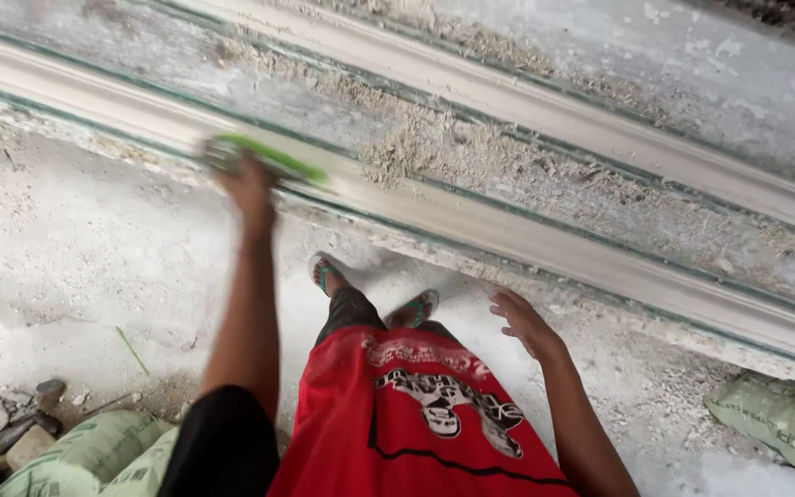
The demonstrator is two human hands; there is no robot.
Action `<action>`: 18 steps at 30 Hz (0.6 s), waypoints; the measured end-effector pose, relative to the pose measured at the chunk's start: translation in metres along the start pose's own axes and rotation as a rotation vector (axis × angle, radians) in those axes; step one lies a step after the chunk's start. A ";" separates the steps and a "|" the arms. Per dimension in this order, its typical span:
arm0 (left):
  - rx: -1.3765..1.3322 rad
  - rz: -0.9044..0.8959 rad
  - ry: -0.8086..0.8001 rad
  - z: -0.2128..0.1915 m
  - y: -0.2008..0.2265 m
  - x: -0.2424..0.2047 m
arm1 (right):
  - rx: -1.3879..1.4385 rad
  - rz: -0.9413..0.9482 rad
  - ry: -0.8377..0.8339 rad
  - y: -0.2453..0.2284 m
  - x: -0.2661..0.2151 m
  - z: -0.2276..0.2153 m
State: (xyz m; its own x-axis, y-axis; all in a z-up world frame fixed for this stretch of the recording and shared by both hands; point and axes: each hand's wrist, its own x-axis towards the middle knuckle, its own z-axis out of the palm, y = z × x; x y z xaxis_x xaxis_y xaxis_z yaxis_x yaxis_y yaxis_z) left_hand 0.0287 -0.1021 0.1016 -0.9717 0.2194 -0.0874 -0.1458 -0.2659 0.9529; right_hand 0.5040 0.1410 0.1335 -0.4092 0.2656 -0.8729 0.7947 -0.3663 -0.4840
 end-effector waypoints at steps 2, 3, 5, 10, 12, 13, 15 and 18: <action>0.018 -0.031 -0.163 0.046 -0.050 -0.085 | -0.035 -0.041 -0.009 0.000 0.018 -0.004; 0.041 -0.071 -0.323 0.069 -0.066 -0.131 | -0.070 -0.071 -0.019 0.001 0.027 -0.004; 0.089 -0.162 -0.634 0.136 -0.055 -0.197 | -0.322 -0.134 -0.061 -0.019 0.037 -0.003; -0.109 -0.419 -0.783 0.140 -0.033 -0.139 | -0.549 -0.326 0.020 -0.098 -0.021 -0.007; 0.532 0.231 -0.646 0.062 -0.092 -0.036 | -0.307 -0.207 0.203 -0.124 -0.047 -0.005; 0.533 0.227 -0.651 0.040 -0.048 -0.012 | -0.303 -0.203 0.203 -0.124 -0.047 -0.006; 0.395 0.493 -0.406 0.014 0.044 0.049 | -0.342 -0.138 0.378 -0.126 -0.048 -0.008; -0.045 0.143 -0.071 -0.007 0.062 0.080 | -0.406 -0.151 0.437 -0.108 -0.028 -0.005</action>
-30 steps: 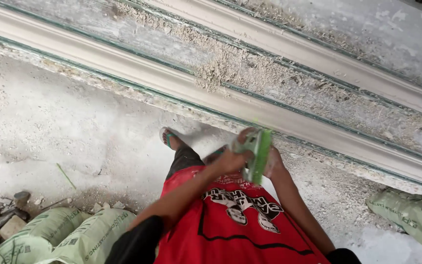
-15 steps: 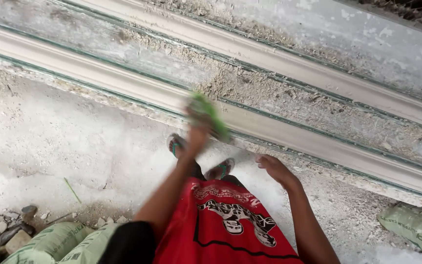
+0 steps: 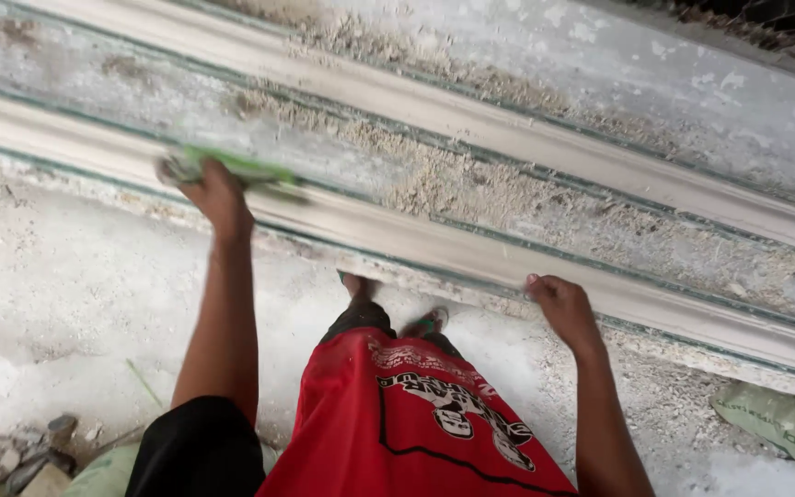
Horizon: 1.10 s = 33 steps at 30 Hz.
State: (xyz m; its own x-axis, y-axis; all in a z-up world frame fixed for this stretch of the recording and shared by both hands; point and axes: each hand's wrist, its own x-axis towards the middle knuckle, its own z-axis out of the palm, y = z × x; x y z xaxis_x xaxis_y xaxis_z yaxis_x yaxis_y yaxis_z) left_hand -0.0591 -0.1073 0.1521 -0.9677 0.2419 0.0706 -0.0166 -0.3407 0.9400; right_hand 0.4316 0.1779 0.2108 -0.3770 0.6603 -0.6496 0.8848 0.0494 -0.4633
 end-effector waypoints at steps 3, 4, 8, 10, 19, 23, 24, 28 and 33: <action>1.400 0.632 -0.183 -0.007 -0.205 -0.084 | 0.199 -0.419 0.116 -0.017 0.013 0.019; 1.395 0.629 -0.186 0.043 -0.211 -0.133 | 0.196 -0.414 0.119 -0.036 0.014 0.022; 0.368 -0.588 -0.664 0.196 -0.118 -0.203 | 0.207 -0.444 0.252 -0.087 0.034 0.041; 0.200 -0.816 -0.749 0.213 -0.032 -0.166 | 0.125 -0.529 0.298 -0.090 0.052 0.050; 0.093 -0.057 -0.434 -0.040 0.049 0.129 | -0.025 -0.573 0.584 -0.083 0.095 0.100; 0.431 0.021 -0.360 -0.045 -0.058 0.102 | -0.088 -0.621 0.682 -0.100 0.096 0.111; 0.538 0.088 -0.437 -0.027 -0.089 0.087 | -0.132 -0.650 0.716 -0.110 0.096 0.111; 0.858 0.302 -0.664 0.129 -0.117 -0.085 | -0.169 -0.623 0.718 -0.121 0.091 0.118; 0.502 -0.064 -1.190 0.116 -0.139 -0.031 | -0.149 -0.558 0.702 -0.103 0.110 0.114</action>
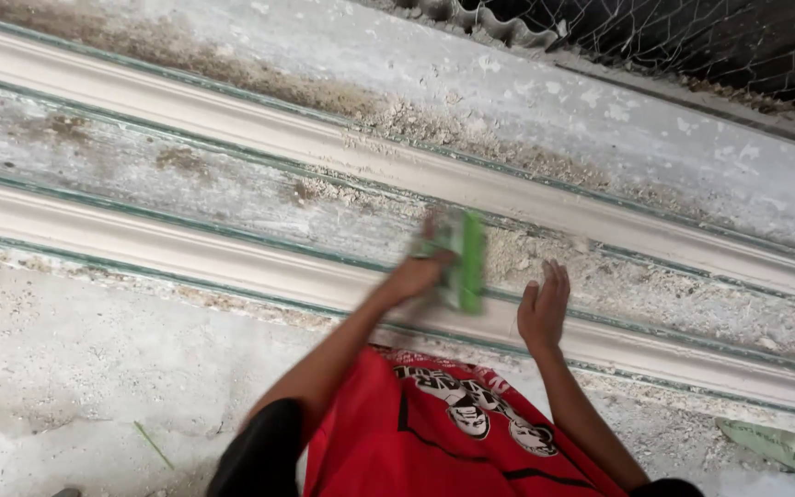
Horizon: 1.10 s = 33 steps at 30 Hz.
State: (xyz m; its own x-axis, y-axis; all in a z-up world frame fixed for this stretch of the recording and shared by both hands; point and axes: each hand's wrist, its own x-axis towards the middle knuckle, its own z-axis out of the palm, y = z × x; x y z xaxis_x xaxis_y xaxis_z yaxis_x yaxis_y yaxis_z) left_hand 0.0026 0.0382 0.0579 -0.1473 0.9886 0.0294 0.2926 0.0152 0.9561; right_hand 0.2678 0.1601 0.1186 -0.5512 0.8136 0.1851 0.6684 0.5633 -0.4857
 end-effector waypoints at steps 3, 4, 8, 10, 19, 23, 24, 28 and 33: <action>-0.006 0.079 0.378 -0.157 0.002 -0.048 | -0.010 0.030 0.013 -0.008 -0.005 -0.003; -0.004 0.069 0.371 -0.197 0.019 -0.065 | -0.006 0.040 0.006 -0.010 -0.007 -0.004; -0.103 0.053 0.888 -0.291 -0.002 -0.108 | -0.047 0.048 0.028 -0.018 -0.002 -0.004; -0.240 0.073 0.937 -0.253 -0.079 -0.110 | -0.073 0.054 0.023 -0.017 -0.002 -0.007; -0.728 -0.282 0.394 -0.074 0.110 -0.014 | -0.097 0.061 0.002 -0.013 0.000 -0.005; -0.118 -0.020 0.535 -0.171 0.061 -0.039 | -0.073 0.076 0.008 -0.017 -0.004 -0.005; -0.161 0.129 0.765 -0.214 0.079 -0.045 | -0.054 0.078 0.022 -0.019 -0.002 -0.005; -0.027 0.233 1.007 -0.269 0.055 -0.069 | -0.095 0.072 0.020 -0.016 0.000 -0.002; 0.227 -0.399 0.570 -0.073 -0.052 -0.047 | -0.149 0.090 -0.032 -0.013 -0.003 -0.002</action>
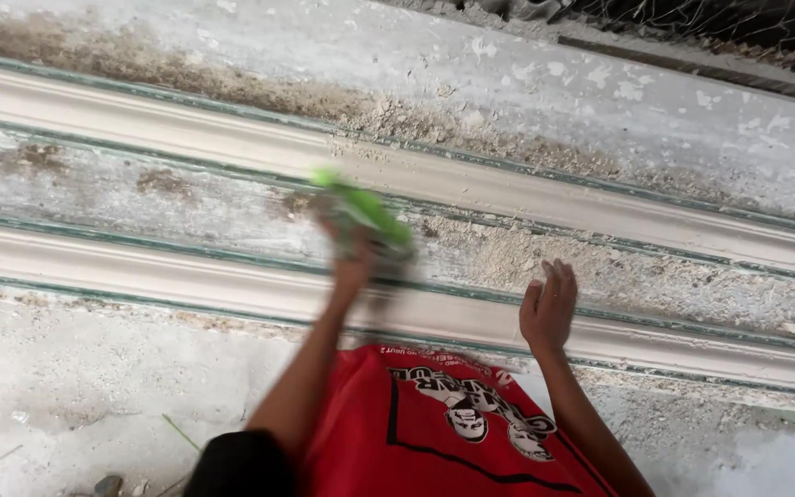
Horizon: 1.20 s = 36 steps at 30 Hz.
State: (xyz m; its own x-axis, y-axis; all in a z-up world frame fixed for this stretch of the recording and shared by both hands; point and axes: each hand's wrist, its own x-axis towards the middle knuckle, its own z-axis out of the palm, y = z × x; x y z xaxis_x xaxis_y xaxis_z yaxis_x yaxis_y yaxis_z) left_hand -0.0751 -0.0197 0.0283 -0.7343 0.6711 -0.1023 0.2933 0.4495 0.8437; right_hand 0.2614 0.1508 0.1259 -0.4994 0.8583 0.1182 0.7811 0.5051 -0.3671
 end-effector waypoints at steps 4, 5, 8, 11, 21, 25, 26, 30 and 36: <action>-0.696 -0.028 -0.192 -0.017 0.180 -0.026 | 0.029 -0.025 0.029 0.001 -0.001 0.002; -0.734 -0.104 -0.269 -0.028 0.195 -0.017 | 0.028 -0.028 0.032 0.002 0.001 0.001; -0.535 0.013 -0.214 -0.082 0.125 0.033 | 0.024 -0.018 0.030 0.003 -0.002 0.002; -0.389 0.381 0.098 -0.197 0.126 0.067 | 0.036 0.007 0.024 -0.001 -0.002 0.003; -0.159 0.014 -0.057 0.033 0.126 0.036 | -0.026 -0.009 0.015 -0.002 -0.001 0.002; -0.532 -0.396 -0.479 0.009 0.189 0.063 | 0.037 -0.035 0.037 0.001 0.000 -0.001; -0.549 -0.231 -0.455 -0.001 0.177 0.084 | 0.036 -0.036 0.038 0.003 0.000 0.000; -0.282 0.177 0.073 -0.131 0.076 0.196 | 0.002 -0.018 0.032 -0.003 0.000 -0.001; -0.487 -0.082 0.400 -0.182 -0.019 0.242 | 0.022 -0.007 0.034 -0.018 0.007 -0.010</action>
State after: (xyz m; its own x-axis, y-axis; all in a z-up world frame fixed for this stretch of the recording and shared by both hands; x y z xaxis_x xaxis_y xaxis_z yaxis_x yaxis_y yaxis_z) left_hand -0.3695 0.0268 0.0829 -0.9420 0.3315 -0.0519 -0.0170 0.1075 0.9941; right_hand 0.2473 0.1488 0.1422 -0.4911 0.8577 0.1524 0.7693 0.5091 -0.3861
